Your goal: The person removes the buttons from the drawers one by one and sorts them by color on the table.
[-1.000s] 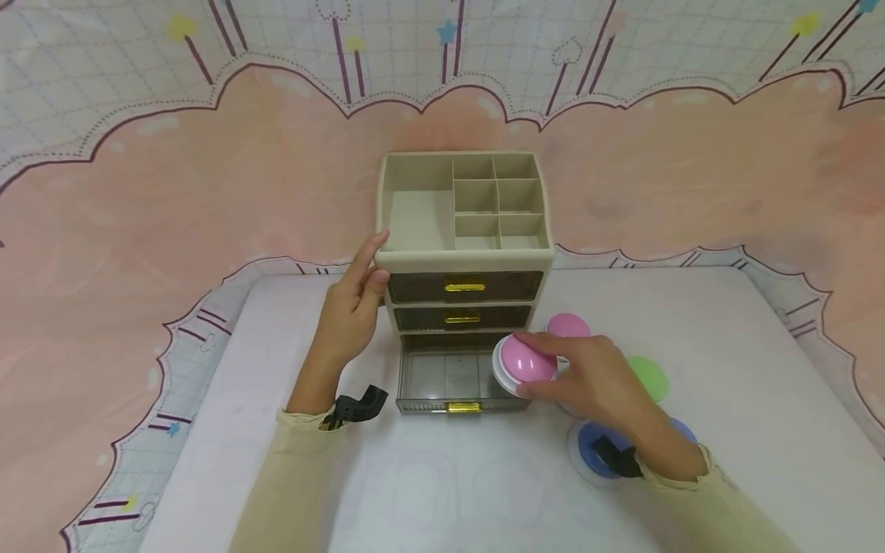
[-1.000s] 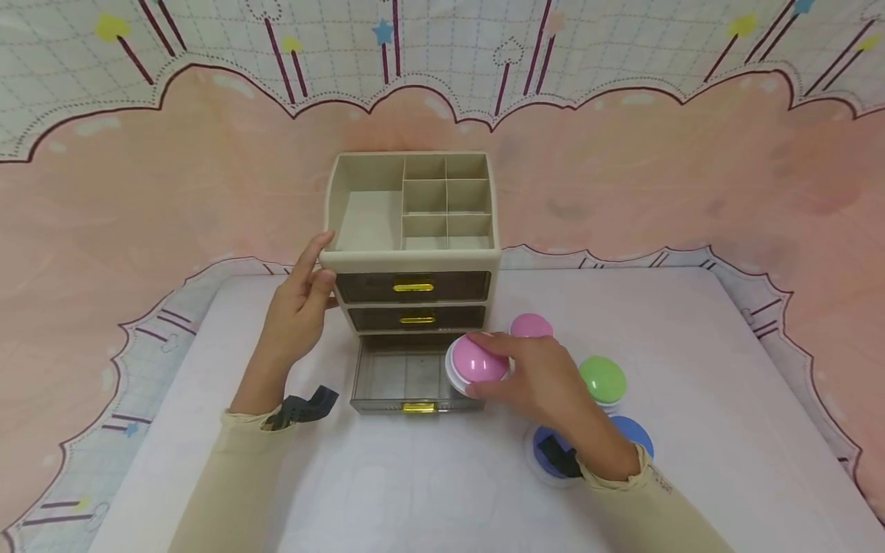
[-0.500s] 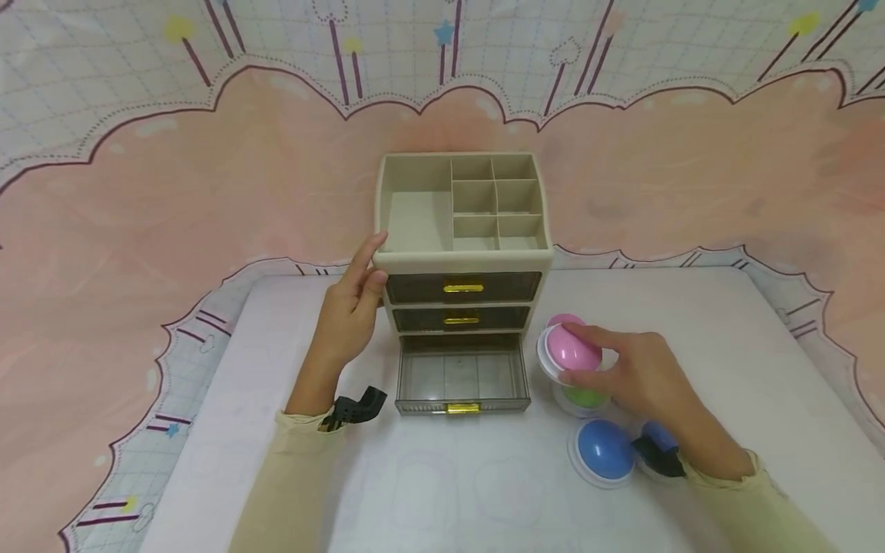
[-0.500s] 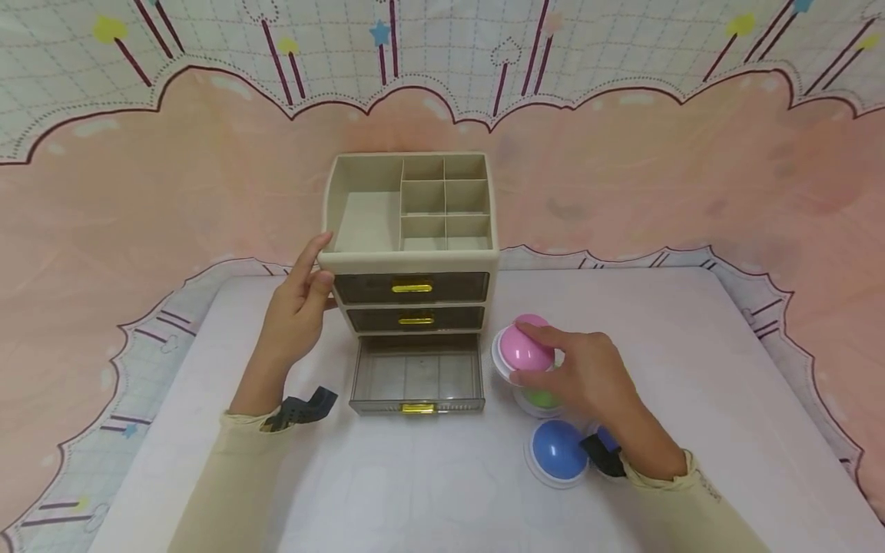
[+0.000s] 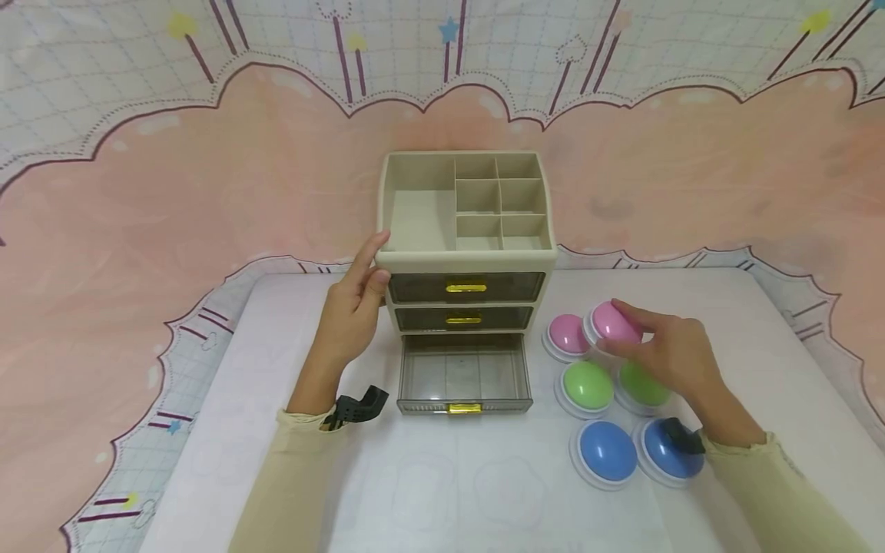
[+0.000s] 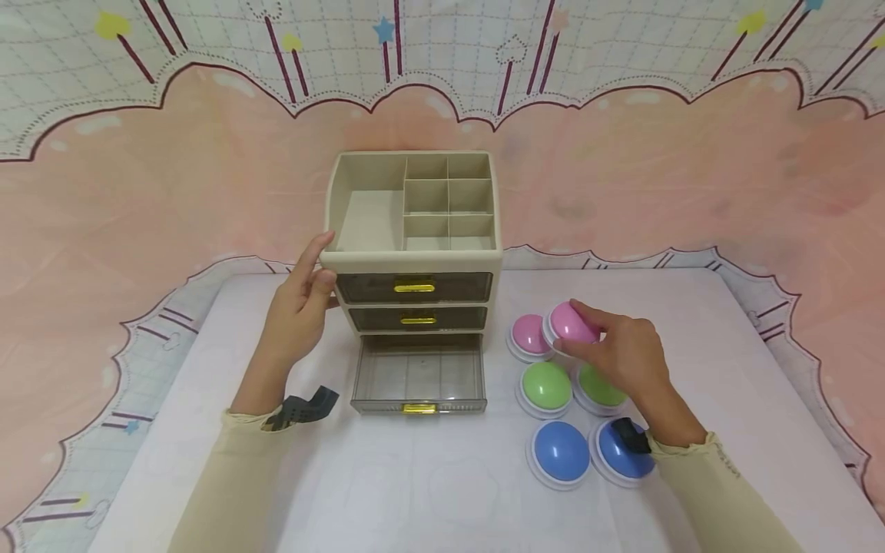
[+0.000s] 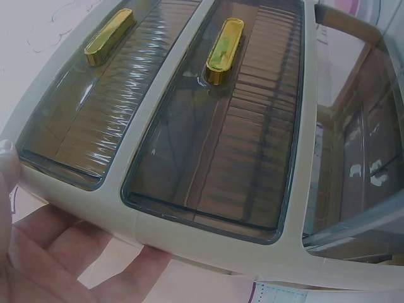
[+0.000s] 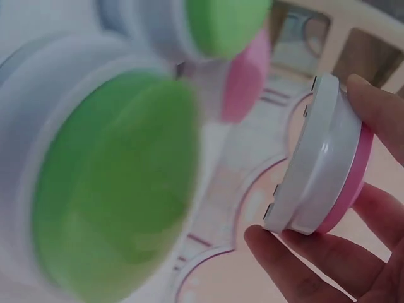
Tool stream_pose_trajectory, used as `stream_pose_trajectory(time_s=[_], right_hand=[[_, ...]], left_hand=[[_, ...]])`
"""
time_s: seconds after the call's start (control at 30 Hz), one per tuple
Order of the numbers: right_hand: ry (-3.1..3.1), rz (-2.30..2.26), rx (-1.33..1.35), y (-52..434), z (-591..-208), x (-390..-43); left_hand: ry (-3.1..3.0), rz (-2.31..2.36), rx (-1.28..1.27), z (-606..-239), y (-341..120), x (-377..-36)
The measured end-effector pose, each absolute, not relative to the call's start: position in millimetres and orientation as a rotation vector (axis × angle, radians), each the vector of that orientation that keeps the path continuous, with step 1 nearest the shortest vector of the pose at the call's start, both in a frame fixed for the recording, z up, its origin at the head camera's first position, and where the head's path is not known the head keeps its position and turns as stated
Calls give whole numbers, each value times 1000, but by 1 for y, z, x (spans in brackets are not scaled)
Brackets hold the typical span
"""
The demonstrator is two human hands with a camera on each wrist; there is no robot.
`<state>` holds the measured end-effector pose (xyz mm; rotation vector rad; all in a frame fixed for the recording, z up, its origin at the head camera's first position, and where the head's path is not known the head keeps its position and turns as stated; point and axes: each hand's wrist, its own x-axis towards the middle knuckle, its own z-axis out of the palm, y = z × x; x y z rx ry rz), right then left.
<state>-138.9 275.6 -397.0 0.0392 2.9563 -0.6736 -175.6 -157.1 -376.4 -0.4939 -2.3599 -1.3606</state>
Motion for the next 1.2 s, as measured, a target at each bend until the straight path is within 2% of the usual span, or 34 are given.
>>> stream_pose_trajectory(time_s=[0.27,1.2], right_hand=[[2931,-671,76,290,-408,-151],[2751,-673,-75,330,-433,-187]], left_hand=[[-2369,-1349,-501,-377,-157,-176],[-2397,-1395,-472,-374,-157,-174]])
